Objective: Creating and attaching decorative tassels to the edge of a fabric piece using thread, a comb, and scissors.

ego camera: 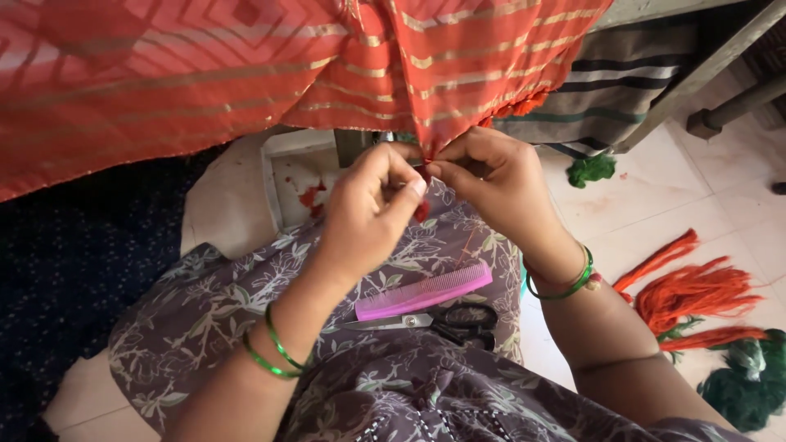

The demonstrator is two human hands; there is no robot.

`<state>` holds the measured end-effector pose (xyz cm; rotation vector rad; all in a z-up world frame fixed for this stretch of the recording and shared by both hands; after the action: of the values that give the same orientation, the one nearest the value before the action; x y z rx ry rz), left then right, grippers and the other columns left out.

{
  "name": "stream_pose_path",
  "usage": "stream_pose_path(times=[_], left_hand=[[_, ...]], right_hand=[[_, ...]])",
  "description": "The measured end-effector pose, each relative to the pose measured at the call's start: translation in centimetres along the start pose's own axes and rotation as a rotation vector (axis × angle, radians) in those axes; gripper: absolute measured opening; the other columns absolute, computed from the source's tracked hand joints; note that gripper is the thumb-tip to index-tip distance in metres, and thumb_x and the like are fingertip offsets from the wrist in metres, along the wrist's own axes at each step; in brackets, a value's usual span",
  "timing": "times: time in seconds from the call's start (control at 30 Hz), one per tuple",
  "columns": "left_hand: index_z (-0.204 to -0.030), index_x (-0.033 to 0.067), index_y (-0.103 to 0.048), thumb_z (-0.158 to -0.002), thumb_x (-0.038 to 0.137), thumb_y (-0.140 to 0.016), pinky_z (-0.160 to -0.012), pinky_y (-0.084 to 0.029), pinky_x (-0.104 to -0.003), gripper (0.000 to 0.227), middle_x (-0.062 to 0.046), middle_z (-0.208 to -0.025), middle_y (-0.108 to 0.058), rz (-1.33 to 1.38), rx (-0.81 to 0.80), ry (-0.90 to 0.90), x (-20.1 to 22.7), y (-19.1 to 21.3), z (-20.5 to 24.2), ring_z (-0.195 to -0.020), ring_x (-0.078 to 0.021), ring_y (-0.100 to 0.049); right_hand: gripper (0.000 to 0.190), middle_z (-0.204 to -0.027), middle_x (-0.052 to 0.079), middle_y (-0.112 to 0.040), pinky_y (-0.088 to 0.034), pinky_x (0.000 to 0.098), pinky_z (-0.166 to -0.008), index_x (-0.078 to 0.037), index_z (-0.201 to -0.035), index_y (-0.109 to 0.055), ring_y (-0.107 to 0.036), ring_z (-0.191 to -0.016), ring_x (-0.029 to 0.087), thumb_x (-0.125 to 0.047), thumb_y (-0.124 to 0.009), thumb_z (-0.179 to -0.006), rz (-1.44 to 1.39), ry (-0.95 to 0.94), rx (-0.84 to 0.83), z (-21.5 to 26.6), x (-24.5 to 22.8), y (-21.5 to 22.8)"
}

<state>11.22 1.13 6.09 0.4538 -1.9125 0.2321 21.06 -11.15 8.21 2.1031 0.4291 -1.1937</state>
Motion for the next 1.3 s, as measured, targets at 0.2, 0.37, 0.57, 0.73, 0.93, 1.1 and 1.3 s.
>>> stream_pose_path(times=[0.2,0.37,0.57,0.73,0.93,1.1,1.3], left_hand=[[-0.096,-0.001,-0.064,-0.09,-0.002,-0.073,-0.077,-0.054,-0.03,0.01,-0.02,-0.118,-0.064,-0.388,0.099,-0.393,5.1,-0.9,1.5,-0.085,-0.0165,-0.065],[-0.093,0.0005,-0.068,-0.089,-0.001,-0.076,-0.071,-0.057,-0.025,0.009,-0.01,-0.111,-0.068,-0.104,0.038,-0.153,1.8,-1.2,0.3,-0.082,-0.009,-0.069],[-0.095,0.0013,-0.075,-0.089,-0.004,-0.079,-0.073,-0.054,-0.022,0.009,-0.004,-0.096,-0.068,0.046,0.098,-0.087,-0.1,-1.2,0.1,-0.083,-0.0075,-0.065],[-0.097,0.0015,-0.075,-0.089,-0.004,-0.076,-0.072,-0.057,-0.022,0.009,-0.002,-0.095,-0.07,-0.066,0.147,-0.186,1.6,-0.7,0.5,-0.083,-0.0039,-0.068],[-0.105,0.0013,-0.07,-0.098,0.001,-0.07,-0.075,-0.05,-0.021,0.007,0.001,-0.093,-0.07,0.314,0.03,0.129,-2.5,-1.7,0.7,-0.083,-0.0051,-0.061],[-0.104,-0.0002,-0.064,-0.102,0.002,-0.066,-0.077,-0.052,-0.024,0.004,-0.002,-0.092,-0.071,0.518,0.016,0.215,-4.1,-1.3,1.0,-0.083,-0.009,-0.064],[-0.106,0.0023,-0.06,-0.103,0.001,-0.063,-0.08,-0.053,-0.031,0.004,-0.006,-0.095,-0.07,-0.001,0.109,-0.008,0.6,-0.4,1.4,-0.09,-0.0101,-0.068]], right_hand=[[0.011,-0.086,0.006,-0.069,-0.049,0.0248,-0.06,-0.001,-0.096,-0.075,-0.063,-0.069,0.01,-0.004,-0.082,-0.088,0.238,0.101,0.094,0.1,-2.8,0.7],[0.016,-0.082,0.008,-0.067,-0.049,0.0275,-0.061,-0.002,-0.091,-0.074,-0.063,-0.069,0.015,-0.008,-0.088,-0.086,0.385,0.176,0.154,0.6,-3.3,1.3],[0.01,-0.093,0.009,-0.068,-0.054,0.0341,-0.069,-0.003,-0.099,-0.075,-0.068,-0.08,0.024,-0.002,-0.079,-0.09,0.51,0.319,0.098,1.8,-6.0,1.4],[0.02,-0.101,0.009,-0.063,-0.054,0.0419,-0.078,-0.006,-0.103,-0.073,-0.065,-0.092,0.03,0.003,-0.072,-0.085,0.726,0.46,-0.051,3.0,-9.4,-0.1],[0.017,-0.107,0.009,-0.063,-0.054,0.0381,-0.078,-0.003,-0.108,-0.067,-0.065,-0.093,0.029,0.007,-0.071,-0.094,0.549,0.42,0.062,2.2,-9.3,-0.1],[0.026,-0.11,0.007,-0.067,-0.056,0.039,-0.082,0.002,-0.117,-0.063,-0.067,-0.098,0.029,0.009,-0.067,-0.092,0.435,0.456,0.045,2.4,-9.0,-1.5],[0.033,-0.107,0.014,-0.066,-0.054,0.0416,-0.083,0.001,-0.115,-0.07,-0.061,-0.097,0.032,0.005,-0.073,-0.083,0.747,0.629,0.039,3.2,-10.7,-2.9]])
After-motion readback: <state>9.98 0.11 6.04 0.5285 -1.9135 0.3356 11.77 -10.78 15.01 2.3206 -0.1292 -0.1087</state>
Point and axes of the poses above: each hand's wrist, its own z-axis away from the middle knuckle, its own y-axis out of the back of the hand, x = y × z, the point moved 10 cm from there along -z, towards the middle knuckle
